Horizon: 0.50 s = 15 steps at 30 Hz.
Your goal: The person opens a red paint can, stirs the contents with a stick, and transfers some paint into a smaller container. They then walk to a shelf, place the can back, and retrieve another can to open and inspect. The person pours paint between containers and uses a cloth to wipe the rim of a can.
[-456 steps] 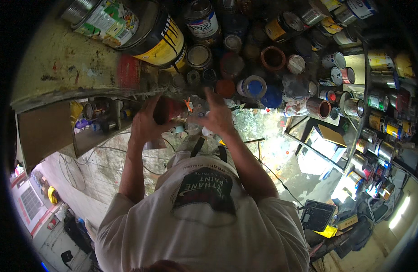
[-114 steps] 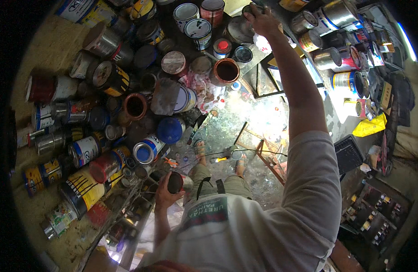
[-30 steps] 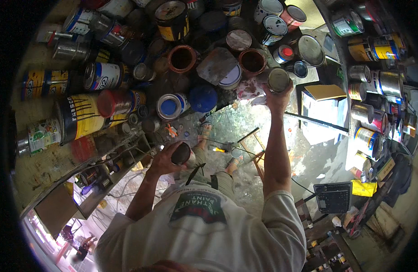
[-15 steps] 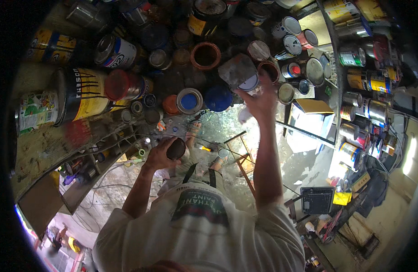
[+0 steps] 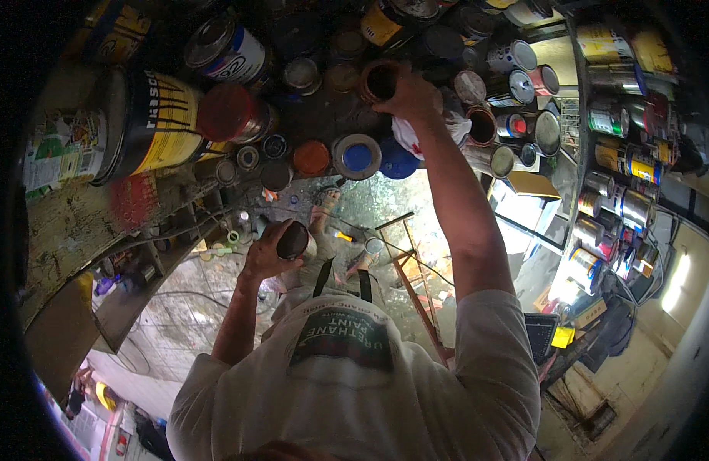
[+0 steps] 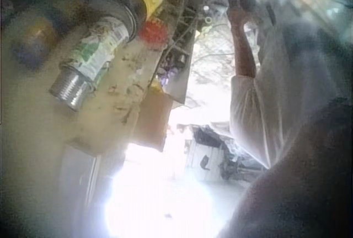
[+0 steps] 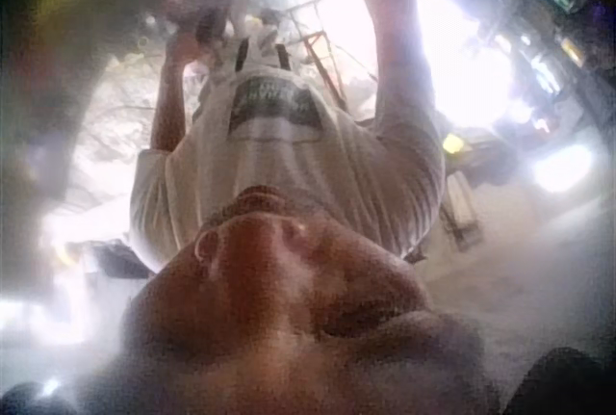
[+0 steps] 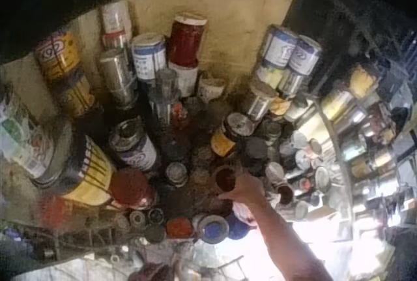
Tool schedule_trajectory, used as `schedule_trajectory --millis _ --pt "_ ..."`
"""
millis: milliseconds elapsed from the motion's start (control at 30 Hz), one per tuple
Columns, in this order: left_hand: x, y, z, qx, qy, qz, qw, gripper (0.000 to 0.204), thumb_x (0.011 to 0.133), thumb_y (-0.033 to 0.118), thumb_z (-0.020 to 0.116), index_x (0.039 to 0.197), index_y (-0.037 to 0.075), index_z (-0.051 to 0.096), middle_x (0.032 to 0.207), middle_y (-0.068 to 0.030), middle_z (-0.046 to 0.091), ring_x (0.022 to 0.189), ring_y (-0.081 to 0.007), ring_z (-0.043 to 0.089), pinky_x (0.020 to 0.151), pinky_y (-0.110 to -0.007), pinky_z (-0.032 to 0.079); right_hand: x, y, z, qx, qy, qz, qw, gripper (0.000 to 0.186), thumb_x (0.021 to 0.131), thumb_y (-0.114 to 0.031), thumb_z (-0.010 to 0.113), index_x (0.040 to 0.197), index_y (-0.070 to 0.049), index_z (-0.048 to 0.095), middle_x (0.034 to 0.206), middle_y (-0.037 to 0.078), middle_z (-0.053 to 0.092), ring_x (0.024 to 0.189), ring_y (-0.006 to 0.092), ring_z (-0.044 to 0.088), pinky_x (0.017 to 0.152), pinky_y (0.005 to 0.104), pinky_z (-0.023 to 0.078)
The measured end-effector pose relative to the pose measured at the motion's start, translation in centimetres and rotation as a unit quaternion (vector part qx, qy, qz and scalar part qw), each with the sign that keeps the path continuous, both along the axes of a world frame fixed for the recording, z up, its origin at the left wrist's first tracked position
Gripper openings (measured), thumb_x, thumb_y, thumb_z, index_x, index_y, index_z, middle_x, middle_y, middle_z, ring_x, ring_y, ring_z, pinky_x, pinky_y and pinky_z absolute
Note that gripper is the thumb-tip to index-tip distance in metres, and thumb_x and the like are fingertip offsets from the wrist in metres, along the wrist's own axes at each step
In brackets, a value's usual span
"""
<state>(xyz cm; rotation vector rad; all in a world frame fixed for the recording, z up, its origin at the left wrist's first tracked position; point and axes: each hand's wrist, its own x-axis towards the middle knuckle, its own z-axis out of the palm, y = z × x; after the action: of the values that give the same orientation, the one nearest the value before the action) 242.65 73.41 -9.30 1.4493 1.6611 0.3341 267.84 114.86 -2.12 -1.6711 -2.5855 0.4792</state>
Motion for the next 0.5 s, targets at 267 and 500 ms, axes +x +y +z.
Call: schedule_trajectory --millis 267,500 --pt "-0.3 0.0 1.2 0.007 -0.034 0.053 0.998 0.107 0.065 0.033 0.096 0.157 0.018 0.044 0.145 -0.0178 0.057 0.132 -0.0381 0.06 0.107 -0.046 0.054 -3.7 -13.2 13.0 -0.128 0.22 0.077 0.964 0.065 0.081 -0.034 0.091 0.132 -0.006 0.062 0.13 0.018 0.07 0.112 0.035 0.073 0.092 0.0441 0.059" --pt "-1.9 -2.1 1.6 -0.011 -0.027 0.083 0.996 0.101 0.065 0.033 0.095 0.153 0.014 0.049 0.145 -0.0188 0.055 0.131 -0.0395 0.06 0.104 -0.049 0.055 -9.6 -23.1 -4.1 -0.211 0.093 0.067 0.971 0.116 0.078 -0.027 0.09 0.164 0.001 0.017 0.163 0.035 0.029 0.137 0.0523 0.052 0.108 0.0532 0.051"
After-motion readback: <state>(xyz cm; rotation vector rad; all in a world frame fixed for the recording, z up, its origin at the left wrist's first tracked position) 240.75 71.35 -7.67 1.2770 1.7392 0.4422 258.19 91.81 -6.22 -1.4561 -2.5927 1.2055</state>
